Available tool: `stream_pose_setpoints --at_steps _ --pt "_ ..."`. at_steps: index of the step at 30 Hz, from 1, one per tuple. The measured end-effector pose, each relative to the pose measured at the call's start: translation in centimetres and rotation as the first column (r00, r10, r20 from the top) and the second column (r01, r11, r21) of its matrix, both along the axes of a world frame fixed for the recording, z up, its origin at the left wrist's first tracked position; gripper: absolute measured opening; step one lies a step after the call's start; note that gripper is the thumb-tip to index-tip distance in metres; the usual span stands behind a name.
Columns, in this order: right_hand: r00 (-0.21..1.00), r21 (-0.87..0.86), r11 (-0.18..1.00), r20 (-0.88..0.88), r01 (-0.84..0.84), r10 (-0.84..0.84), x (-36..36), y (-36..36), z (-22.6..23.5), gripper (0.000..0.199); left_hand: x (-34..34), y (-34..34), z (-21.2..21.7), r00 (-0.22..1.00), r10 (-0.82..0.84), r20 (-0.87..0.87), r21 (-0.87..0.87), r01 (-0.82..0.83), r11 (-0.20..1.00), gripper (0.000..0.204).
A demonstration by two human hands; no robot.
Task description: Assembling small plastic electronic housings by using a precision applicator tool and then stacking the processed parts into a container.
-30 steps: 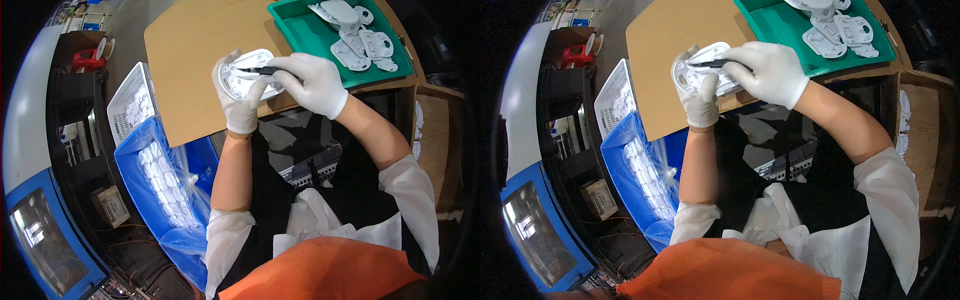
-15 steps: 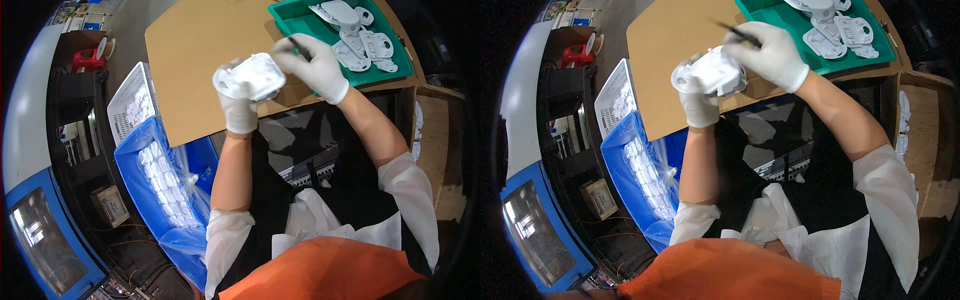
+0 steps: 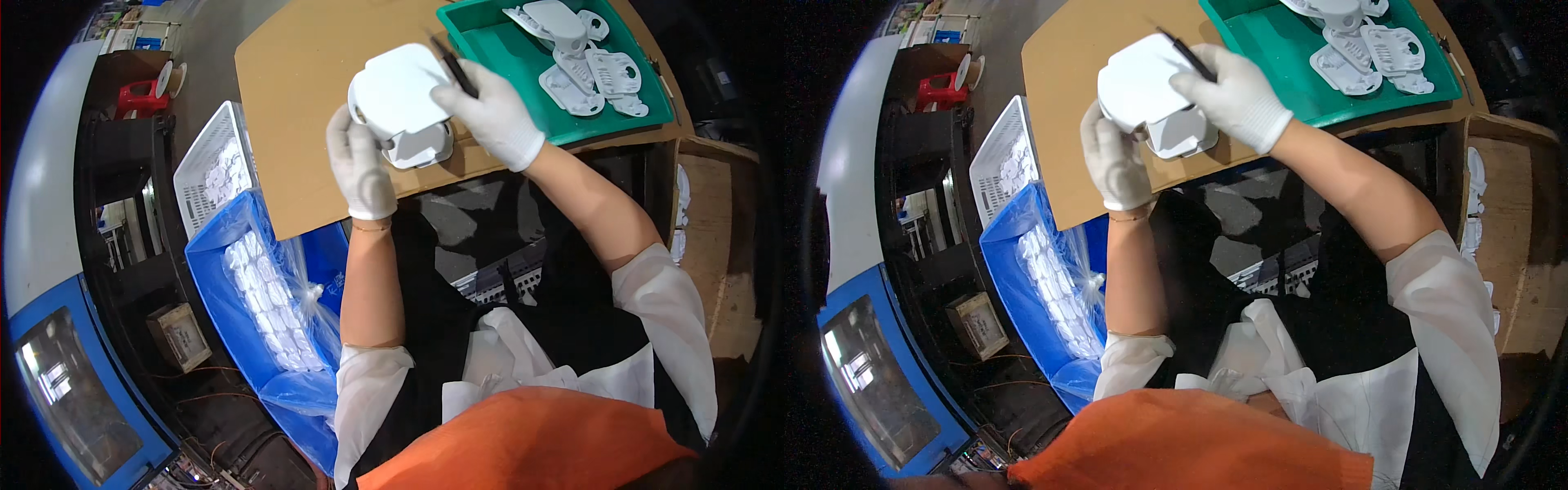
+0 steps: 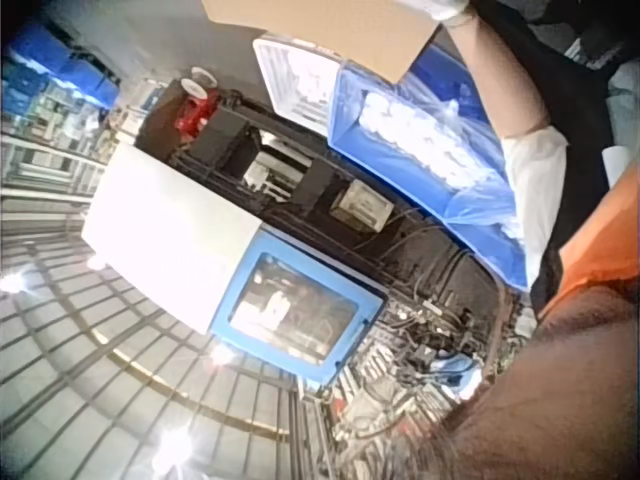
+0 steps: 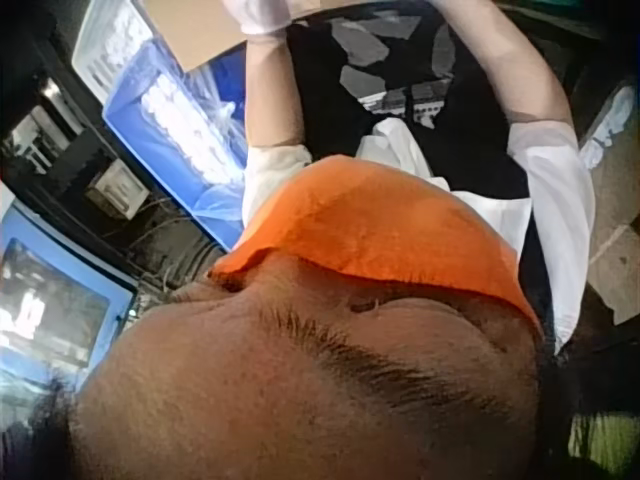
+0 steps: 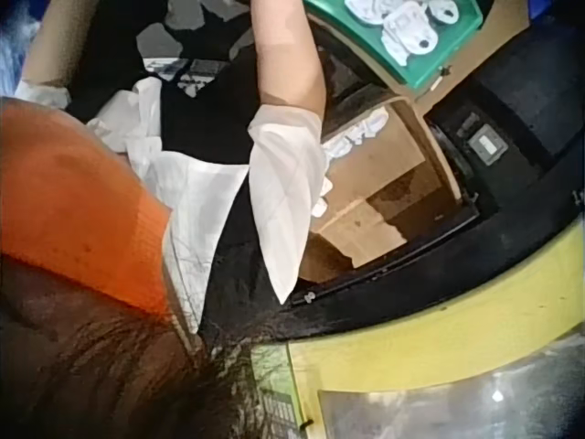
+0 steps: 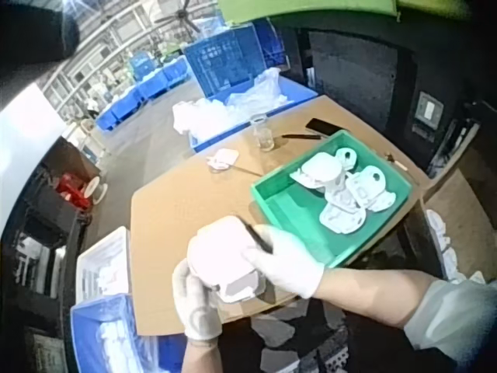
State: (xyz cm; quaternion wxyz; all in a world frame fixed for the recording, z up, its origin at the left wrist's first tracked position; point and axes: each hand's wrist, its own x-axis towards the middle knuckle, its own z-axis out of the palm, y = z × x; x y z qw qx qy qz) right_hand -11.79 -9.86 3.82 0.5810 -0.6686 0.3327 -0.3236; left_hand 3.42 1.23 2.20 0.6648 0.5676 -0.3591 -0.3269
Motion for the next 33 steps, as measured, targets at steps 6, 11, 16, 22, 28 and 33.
stream_pose_setpoints --at_steps 6,11,16,22,28,33 --pt "0.997 0.070 0.996 -0.055 -0.048 0.052 1.9 2.0 -0.6 0.047 1.6 0.2 -0.7 0.979 0.118 -0.168 -0.099 -0.136 0.986 0.037" --pt "0.998 -0.248 0.968 0.045 0.046 -0.036 1.7 1.6 -0.3 0.030 0.4 1.0 0.1 0.998 0.056 -0.003 0.051 -0.056 0.997 0.034" --pt "0.984 0.040 0.999 0.176 0.024 -0.031 2.0 1.7 -0.7 0.032 1.6 0.9 -1.7 0.680 0.242 0.693 -0.246 -0.092 0.965 0.032" --pt "0.991 0.066 0.996 -0.115 -0.059 0.066 2.2 1.1 -3.1 0.048 -0.1 0.7 -0.5 0.369 0.094 0.925 -0.066 -0.087 0.994 0.055" --pt "0.973 -0.055 0.995 -0.220 -0.080 0.066 3.3 1.0 -3.4 0.052 1.6 0.9 -1.2 0.934 0.147 -0.327 -0.066 -0.177 0.982 0.054" --pt "0.904 -0.146 0.975 -0.417 -0.167 0.092 4.0 1.7 -3.2 0.050 2.5 0.7 -2.7 0.967 0.244 -0.067 0.210 -0.226 0.951 0.045"
